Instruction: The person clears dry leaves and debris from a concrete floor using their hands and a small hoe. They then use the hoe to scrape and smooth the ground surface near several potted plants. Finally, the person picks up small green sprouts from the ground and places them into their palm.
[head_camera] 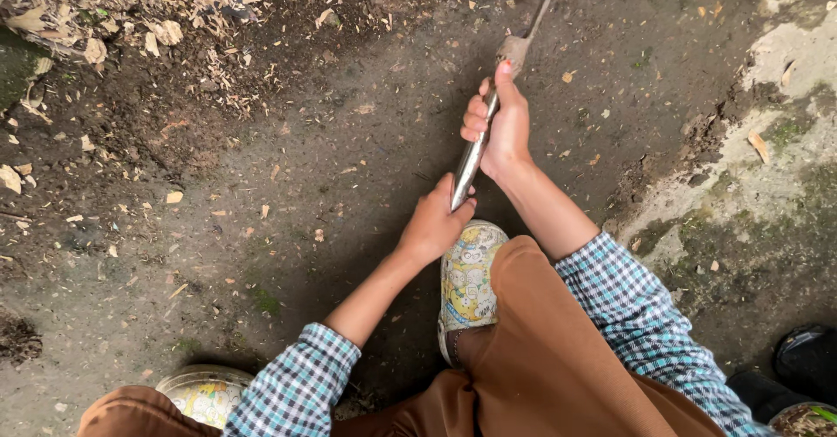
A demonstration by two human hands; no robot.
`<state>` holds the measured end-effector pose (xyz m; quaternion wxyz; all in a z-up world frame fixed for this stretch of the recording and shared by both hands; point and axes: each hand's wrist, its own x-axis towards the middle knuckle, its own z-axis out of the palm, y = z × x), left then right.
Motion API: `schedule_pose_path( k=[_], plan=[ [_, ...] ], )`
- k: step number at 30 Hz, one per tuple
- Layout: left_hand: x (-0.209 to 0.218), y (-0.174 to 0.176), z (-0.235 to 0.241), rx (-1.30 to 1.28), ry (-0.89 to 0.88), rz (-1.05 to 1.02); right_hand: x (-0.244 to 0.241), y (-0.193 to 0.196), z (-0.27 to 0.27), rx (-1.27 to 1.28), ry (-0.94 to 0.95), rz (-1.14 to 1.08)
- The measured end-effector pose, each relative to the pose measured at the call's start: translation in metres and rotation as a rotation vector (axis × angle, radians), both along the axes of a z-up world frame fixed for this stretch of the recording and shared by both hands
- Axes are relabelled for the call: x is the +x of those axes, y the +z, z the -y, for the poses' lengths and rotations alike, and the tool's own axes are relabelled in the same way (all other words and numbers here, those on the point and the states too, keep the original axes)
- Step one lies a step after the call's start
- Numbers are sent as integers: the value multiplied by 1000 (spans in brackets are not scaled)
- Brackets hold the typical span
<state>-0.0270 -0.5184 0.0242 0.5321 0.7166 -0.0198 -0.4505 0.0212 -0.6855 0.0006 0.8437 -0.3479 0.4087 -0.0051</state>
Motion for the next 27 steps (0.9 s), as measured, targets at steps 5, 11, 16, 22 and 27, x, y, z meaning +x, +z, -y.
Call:
schedule_pose_path(
  k=[5, 11, 16, 22, 27],
  plan=[
    [3, -1, -3, 44, -20, 26, -2, -1, 7, -36, -90, 76],
    [0, 4, -6, -76, 52, -244, 2, 2, -2, 78, 42, 14],
    [-6, 0, -13, -214, 193, -286, 9, 18, -35, 33, 234, 9],
    [-19, 0, -37, -178, 488, -255, 30, 14, -90, 61, 436, -24],
    [-20, -1, -65, -134, 581, -286, 34, 14, -127, 20, 459, -48]
  ],
)
